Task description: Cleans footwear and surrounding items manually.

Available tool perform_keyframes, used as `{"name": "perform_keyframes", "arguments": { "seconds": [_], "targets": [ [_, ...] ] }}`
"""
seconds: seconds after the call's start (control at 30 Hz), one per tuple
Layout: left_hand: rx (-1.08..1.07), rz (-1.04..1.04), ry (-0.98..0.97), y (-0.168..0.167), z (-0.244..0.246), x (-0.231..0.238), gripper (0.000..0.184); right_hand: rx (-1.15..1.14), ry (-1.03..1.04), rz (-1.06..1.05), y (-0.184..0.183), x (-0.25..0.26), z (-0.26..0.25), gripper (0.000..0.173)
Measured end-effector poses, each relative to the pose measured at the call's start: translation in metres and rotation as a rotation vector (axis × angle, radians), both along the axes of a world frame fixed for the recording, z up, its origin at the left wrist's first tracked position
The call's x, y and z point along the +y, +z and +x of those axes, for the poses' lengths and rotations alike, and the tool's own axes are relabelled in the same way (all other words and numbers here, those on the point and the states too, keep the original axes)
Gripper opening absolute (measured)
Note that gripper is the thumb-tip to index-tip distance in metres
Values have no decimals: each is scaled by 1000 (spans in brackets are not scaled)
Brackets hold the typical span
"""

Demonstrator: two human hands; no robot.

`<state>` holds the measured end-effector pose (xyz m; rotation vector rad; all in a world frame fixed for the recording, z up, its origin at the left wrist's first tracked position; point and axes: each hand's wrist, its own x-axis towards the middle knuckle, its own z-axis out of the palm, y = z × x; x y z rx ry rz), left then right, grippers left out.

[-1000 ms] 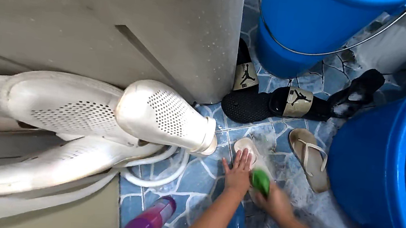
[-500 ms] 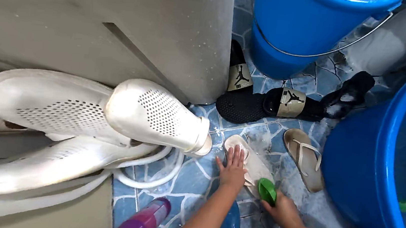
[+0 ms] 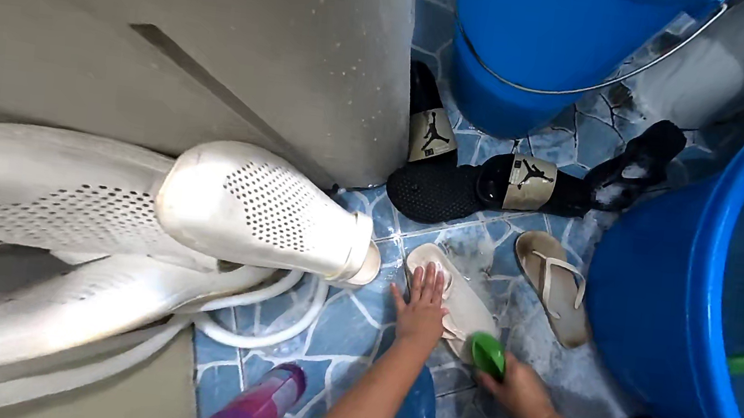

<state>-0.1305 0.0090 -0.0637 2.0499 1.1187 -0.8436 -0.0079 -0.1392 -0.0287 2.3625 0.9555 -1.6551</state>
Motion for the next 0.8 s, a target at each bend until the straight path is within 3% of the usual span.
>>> {"name": "perform_keyframes", "arguments": {
  "seconds": [0.1,0.2,0.27,0.33,0.4,0.47,0.6,0.67,0.73,0.8],
  "targets": [
    [0,20,-2,-1,-1,0,70,-40,-173,184,-11,87,2,54],
    [56,24,12,-1,-1,1,64,-87,-150,253,-14,149,0,52],
    [77,19,13,0,-1,1,61,-62,-62,274,-12,116,-6,52],
    [47,17,4,1,2,1,65,-12,74,142,-9,47,-8,57],
    [14,15,7,0,2,2,69,19,61,19,-4,1,-3,59],
    [-1,16,5,-1,0,0,71,19,-9,20,-4,11,2,58],
    [36,14,-10,3,4,1,69,-80,-159,196,-13,119,2,51],
    [61,21,-1,4,5,1,65,-112,-175,273,-13,143,2,50],
    [63,19,-16,2,2,3,64,-98,-99,257,-14,112,3,53],
    [34,0,-24,0,2,5,68,-73,-23,144,-13,43,14,60]
  ]
}}
